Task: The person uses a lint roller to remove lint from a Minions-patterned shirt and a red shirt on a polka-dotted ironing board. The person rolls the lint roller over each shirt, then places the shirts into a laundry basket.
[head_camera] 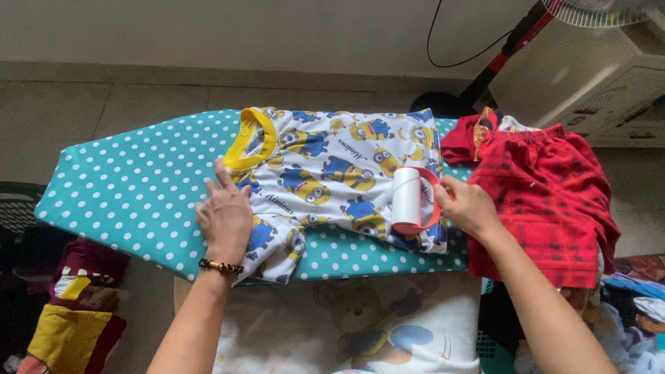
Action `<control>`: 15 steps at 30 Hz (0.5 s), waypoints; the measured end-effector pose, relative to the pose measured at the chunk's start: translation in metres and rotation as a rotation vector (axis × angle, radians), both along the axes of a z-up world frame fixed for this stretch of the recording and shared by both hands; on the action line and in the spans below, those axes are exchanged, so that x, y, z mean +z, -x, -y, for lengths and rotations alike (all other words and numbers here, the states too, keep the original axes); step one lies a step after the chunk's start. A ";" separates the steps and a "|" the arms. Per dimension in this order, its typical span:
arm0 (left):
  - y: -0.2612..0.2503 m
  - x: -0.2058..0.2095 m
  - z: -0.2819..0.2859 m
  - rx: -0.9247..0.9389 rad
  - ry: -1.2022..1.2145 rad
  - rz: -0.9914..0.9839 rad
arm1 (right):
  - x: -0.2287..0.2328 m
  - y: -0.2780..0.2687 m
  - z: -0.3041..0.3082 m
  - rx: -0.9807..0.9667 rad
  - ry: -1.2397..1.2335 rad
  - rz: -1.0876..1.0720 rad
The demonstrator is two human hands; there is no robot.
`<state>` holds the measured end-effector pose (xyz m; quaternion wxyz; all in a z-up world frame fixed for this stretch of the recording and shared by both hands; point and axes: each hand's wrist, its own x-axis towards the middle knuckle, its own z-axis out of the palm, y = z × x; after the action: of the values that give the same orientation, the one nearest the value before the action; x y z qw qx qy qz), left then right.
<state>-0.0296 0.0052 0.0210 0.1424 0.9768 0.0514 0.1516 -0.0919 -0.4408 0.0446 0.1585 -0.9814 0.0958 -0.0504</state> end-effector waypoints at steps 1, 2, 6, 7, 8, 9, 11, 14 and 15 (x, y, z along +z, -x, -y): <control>0.003 0.002 -0.004 -0.032 0.011 -0.032 | 0.002 -0.001 -0.001 -0.008 0.051 -0.027; 0.004 0.003 -0.009 -0.063 0.025 -0.063 | 0.005 -0.002 0.002 -0.016 0.104 -0.053; 0.007 0.002 -0.029 -0.148 -0.027 0.008 | 0.037 -0.005 0.027 -0.021 0.258 -0.134; 0.007 0.001 -0.031 -0.136 -0.026 -0.043 | 0.046 -0.007 0.032 -0.053 0.349 -0.194; 0.007 0.000 -0.032 -0.125 -0.025 -0.093 | 0.058 -0.006 0.038 -0.088 0.440 -0.253; 0.007 -0.002 -0.033 -0.113 -0.023 -0.142 | 0.067 -0.006 0.041 -0.123 0.531 -0.311; 0.007 -0.006 -0.033 -0.132 -0.067 -0.104 | 0.082 -0.004 0.042 -0.067 0.826 -0.127; -0.003 -0.011 -0.029 -0.190 -0.187 0.115 | 0.100 -0.014 0.025 -0.002 0.919 0.221; -0.010 -0.012 -0.026 -0.212 -0.237 0.214 | 0.102 -0.025 0.009 0.054 0.862 0.316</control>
<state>-0.0200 0.0312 0.0088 0.0460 0.9649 -0.0856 0.2438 -0.0665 -0.4500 0.1463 -0.2505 -0.9402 0.0151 -0.2304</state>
